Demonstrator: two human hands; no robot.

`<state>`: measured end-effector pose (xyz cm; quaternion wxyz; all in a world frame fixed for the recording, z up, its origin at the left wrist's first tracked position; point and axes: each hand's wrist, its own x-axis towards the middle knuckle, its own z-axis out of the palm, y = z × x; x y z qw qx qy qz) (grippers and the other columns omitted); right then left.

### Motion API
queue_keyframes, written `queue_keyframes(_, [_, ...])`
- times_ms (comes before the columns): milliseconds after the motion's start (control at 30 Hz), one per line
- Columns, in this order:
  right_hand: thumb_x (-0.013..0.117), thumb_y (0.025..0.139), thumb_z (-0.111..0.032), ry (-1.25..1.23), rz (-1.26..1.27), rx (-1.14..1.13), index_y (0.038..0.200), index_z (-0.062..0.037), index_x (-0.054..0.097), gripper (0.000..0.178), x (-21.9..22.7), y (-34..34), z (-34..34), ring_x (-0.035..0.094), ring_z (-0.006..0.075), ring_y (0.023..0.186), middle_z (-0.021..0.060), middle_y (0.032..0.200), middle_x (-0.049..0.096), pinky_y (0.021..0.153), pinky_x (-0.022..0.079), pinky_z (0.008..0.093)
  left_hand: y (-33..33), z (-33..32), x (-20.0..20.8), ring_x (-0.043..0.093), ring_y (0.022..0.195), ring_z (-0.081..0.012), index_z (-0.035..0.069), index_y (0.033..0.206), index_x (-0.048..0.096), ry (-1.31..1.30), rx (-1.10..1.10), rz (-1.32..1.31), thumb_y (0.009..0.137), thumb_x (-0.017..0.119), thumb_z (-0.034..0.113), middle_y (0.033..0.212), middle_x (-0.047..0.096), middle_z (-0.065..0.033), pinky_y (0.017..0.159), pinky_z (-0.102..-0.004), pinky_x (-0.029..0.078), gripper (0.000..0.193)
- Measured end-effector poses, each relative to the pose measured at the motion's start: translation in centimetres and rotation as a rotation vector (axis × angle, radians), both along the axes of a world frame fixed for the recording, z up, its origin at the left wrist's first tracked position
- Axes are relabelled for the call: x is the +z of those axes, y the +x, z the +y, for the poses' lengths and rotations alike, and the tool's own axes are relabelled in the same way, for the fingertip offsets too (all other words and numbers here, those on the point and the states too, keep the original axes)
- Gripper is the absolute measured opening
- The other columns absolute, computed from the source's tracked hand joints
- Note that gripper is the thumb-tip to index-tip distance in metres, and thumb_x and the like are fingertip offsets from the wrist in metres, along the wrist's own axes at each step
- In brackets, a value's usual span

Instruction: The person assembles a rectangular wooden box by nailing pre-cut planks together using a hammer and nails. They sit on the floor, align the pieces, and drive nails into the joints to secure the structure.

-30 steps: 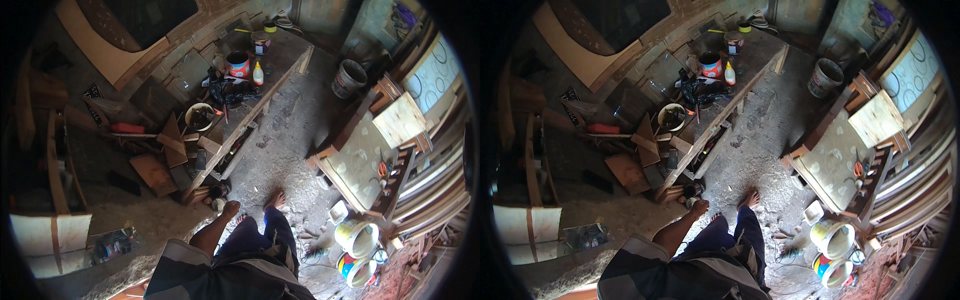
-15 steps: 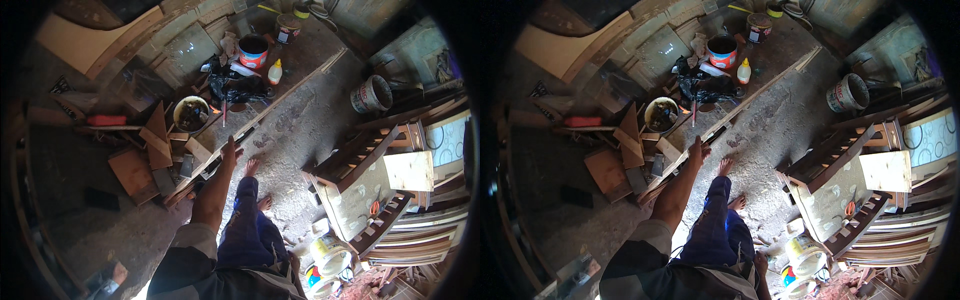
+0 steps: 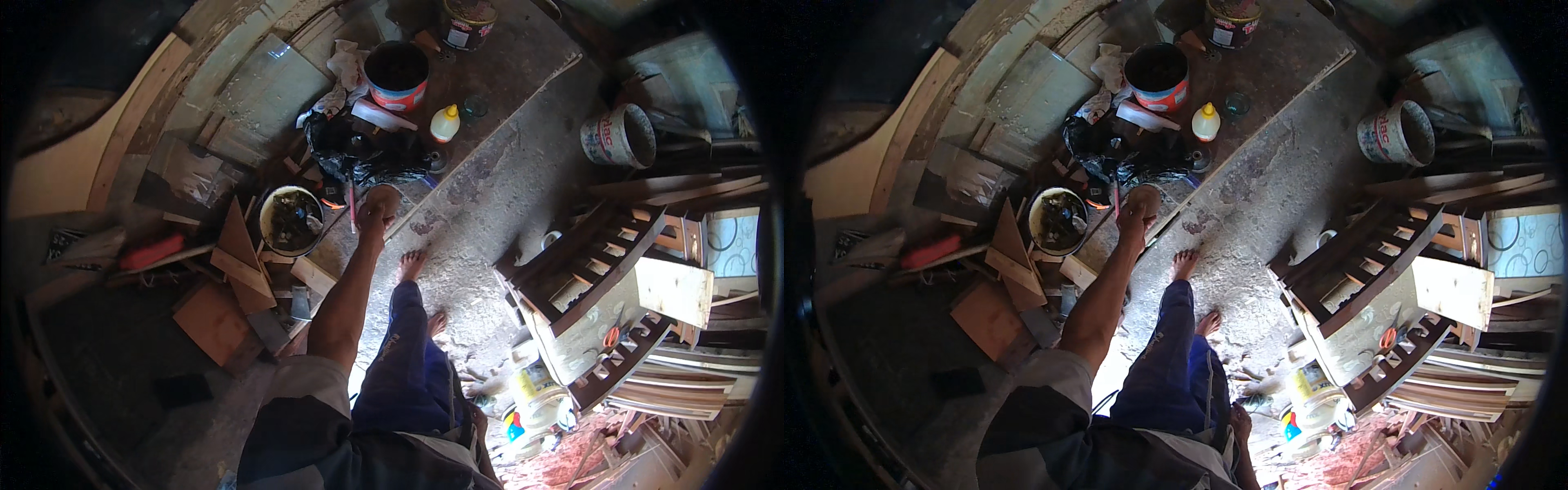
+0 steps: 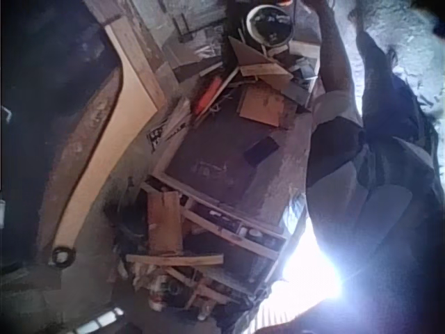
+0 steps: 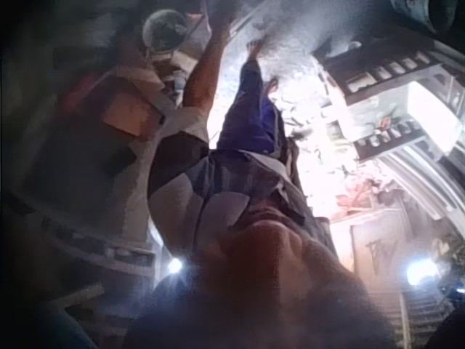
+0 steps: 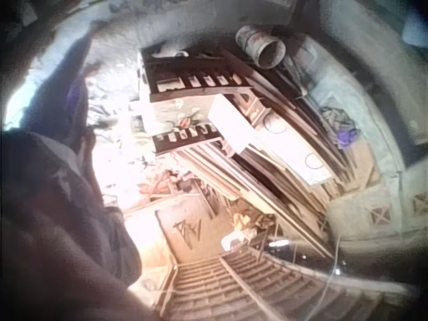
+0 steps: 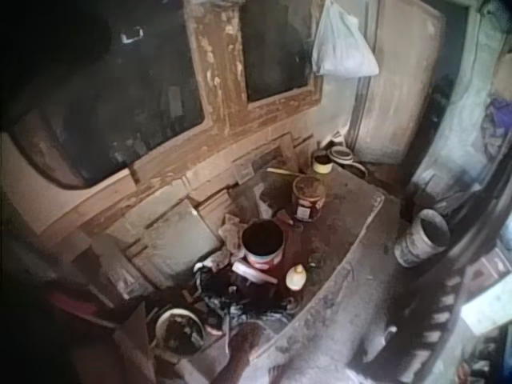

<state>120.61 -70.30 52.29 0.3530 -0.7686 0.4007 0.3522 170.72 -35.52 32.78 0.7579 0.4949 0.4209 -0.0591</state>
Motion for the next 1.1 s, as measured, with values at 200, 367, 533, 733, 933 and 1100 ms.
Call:
queue_keyframes(200, [0.057, 0.1, -0.027, -0.062, 0.025, 0.035, 0.125, -0.008, 0.073, 0.035, 0.9, 4.2, 1.6, 0.072, 0.0342, 0.107, 0.0181, 0.115, 0.075, 0.092, 0.056, 0.0432, -0.9, -0.1, 8.1, 0.067, 0.11, -0.025, 0.002, 0.137, 0.055, -0.051, -0.151, -0.24, 0.103, 0.059, 0.014, 0.129, 0.062, -0.0117, 0.092, -0.0421, 0.063, 0.036])
queue_keyframes(367, [0.055, 0.1, -0.027, -0.045, 0.056, 0.072, 0.126, -0.0054, 0.072, 0.037, 0.9, 6.5, 1.4, 0.07, 0.0342, 0.113, 0.0181, 0.122, 0.073, 0.098, 0.054, 0.0411, -0.7, 3.8, 3.5, 0.068, 0.11, -0.0243, -0.002, 0.135, 0.055, 0.065, -0.243, -0.036, 0.098, 0.049, 0.005, 0.124, 0.064, -0.0128, 0.087, -0.0425, 0.062, 0.038])
queue_keyframes(533, [0.055, 0.1, -0.026, -0.047, 0.148, -0.07, 0.126, -0.0039, 0.072, 0.038, 1.5, 6.5, 2.4, 0.07, 0.0336, 0.113, 0.0185, 0.123, 0.073, 0.098, 0.054, 0.0407, 0.8, 5.7, 0.5, 0.065, 0.111, -0.0397, 0.0, 0.136, 0.055, 1.069, -0.51, 0.022, 0.092, 0.06, 0.005, 0.122, 0.065, -0.02, 0.093, -0.051, 0.055, 0.045])
queue_keyframes(733, [0.056, 0.099, -0.025, -0.02, 0.103, -0.089, 0.127, -0.0021, 0.071, 0.039, 1.9, 5.6, 3.5, 0.071, 0.033, 0.112, 0.0195, 0.122, 0.073, 0.099, 0.054, 0.04, 3.7, 0.9, 2.9, 0.054, 0.126, -0.0436, 0.001, 0.136, 0.055, 1.372, -0.796, -0.475, 0.092, 0.065, 0.01, 0.133, 0.059, -0.0254, 0.106, -0.0527, 0.042, 0.047])
queue_keyframes(933, [0.055, 0.101, -0.029, -0.028, 0.141, -0.299, 0.126, -0.0012, 0.071, 0.04, 1.9, 4.3, 6.1, 0.07, 0.0339, 0.113, 0.0199, 0.123, 0.073, 0.101, 0.053, 0.0405, 10.7, -8.7, 3.8, 0.056, 0.121, -0.0451, -0.001, 0.128, 0.057, 0.966, -1.119, -0.334, 0.09, 0.068, 0.016, 0.127, 0.059, -0.0266, 0.101, -0.0499, 0.046, 0.043])
queue_keyframes(1100, [0.051, 0.1, -0.034, -0.067, 0.094, -0.214, 0.123, -0.0027, 0.071, 0.044, 2.9, 4.8, 6.3, 0.067, 0.0399, 0.115, 0.0225, 0.12, 0.071, 0.102, 0.05, 0.0463, 15.0, -5.9, -3.4, 0.056, 0.126, -0.0413, 0.0, 0.135, 0.059, 0.741, -0.953, -0.538, 0.08, 0.081, 0.023, 0.133, 0.062, -0.0198, 0.108, -0.0464, 0.046, 0.063])
